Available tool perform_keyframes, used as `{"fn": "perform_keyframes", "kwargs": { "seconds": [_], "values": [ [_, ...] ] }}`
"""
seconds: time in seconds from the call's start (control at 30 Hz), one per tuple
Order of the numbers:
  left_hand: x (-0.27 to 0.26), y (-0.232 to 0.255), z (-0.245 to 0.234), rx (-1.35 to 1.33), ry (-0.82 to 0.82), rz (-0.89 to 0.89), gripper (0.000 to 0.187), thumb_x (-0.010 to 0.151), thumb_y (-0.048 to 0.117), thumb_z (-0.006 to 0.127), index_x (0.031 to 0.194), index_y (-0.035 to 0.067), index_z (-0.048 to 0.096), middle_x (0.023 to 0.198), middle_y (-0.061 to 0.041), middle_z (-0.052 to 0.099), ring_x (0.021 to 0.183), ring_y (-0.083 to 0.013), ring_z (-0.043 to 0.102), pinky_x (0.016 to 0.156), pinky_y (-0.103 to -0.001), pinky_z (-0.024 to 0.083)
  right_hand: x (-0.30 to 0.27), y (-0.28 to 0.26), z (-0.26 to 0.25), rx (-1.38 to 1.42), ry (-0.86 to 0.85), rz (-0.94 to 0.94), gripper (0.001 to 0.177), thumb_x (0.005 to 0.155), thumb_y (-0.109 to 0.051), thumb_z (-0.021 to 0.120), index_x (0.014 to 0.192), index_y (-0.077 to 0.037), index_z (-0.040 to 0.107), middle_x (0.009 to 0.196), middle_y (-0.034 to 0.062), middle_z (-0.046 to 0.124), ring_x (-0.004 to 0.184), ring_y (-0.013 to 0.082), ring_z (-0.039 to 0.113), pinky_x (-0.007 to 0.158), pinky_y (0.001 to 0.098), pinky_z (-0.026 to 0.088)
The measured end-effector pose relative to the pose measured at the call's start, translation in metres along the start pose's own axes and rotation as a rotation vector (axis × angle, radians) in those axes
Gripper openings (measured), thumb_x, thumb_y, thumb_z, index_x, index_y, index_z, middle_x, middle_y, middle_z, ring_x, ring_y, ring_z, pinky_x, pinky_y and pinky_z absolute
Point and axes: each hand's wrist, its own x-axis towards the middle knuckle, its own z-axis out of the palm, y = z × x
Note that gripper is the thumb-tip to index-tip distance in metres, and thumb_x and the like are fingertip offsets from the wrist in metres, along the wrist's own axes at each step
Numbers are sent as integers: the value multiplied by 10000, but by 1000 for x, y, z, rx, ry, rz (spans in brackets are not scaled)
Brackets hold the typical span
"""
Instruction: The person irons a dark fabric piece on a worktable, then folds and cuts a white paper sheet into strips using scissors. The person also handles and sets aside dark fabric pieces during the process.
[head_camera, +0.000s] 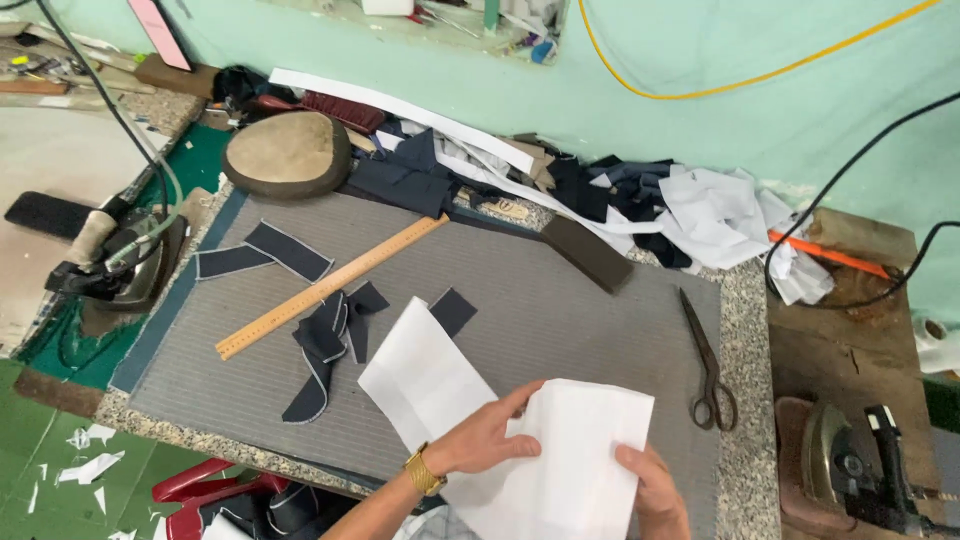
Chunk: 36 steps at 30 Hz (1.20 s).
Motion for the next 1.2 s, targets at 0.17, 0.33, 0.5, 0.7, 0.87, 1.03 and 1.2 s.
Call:
{"fn": "perform_keyframes", "kwargs": {
  "seconds": [0.17,0.33,0.5,0.7,0.87,1.03,1.2],
  "values": [
    [-20,-11,-1,-512,-10,91,1023,822,748,663,1520,64,362,1401,-58,538,1235,-162,562,960,-309,506,11,-3,58,-317,-565,-221,658,864,-253,687,1411,75,526,1282,240,721,1052,373,736,781,472,598],
    [-23,0,-6,-341,295,-125,309,880,318,758,1027,125,567,924,32,622,843,-86,602,730,-259,506,10,-8,104,-465,-52,-126,407,858,-168,709,1202,48,692,997,172,751,855,281,678,694,432,529],
    [-11,-13,-9,-173,534,-40,276,930,165,747,803,142,503,775,55,484,746,-92,460,717,-260,393,-8,-30,143,-561,-92,-513,771,912,-115,594,1603,-134,254,1590,151,481,1389,232,516,1118,386,436],
    [16,10,14,-120,544,77,251,912,189,739,803,145,517,724,61,487,693,-84,438,667,-271,390,-30,5,150,-824,-329,-497,1482,553,-736,823,1632,-185,-29,1728,89,169,1547,291,303,1222,511,247],
    [29,26,16,-145,403,328,135,888,98,749,984,109,655,1032,-41,652,1025,-183,643,978,-309,499,15,32,83,-857,48,-545,108,862,-188,757,925,-100,765,836,-40,703,775,85,567,666,302,504],
    [16,-13,-22,121,467,183,525,922,322,728,1369,119,542,1434,-101,538,1346,-275,486,1136,-454,381,-8,-25,84,-414,444,-365,349,930,-194,628,1237,-28,615,1167,111,669,1034,239,593,786,427,496],
    [3,-24,-13,96,217,-199,845,869,448,728,1545,128,334,1652,-110,293,1522,-274,261,1197,-467,307,-34,-69,129,-122,409,-340,688,936,-281,441,1603,-159,323,1537,115,488,1387,341,486,1078,553,442]
  ]
}}
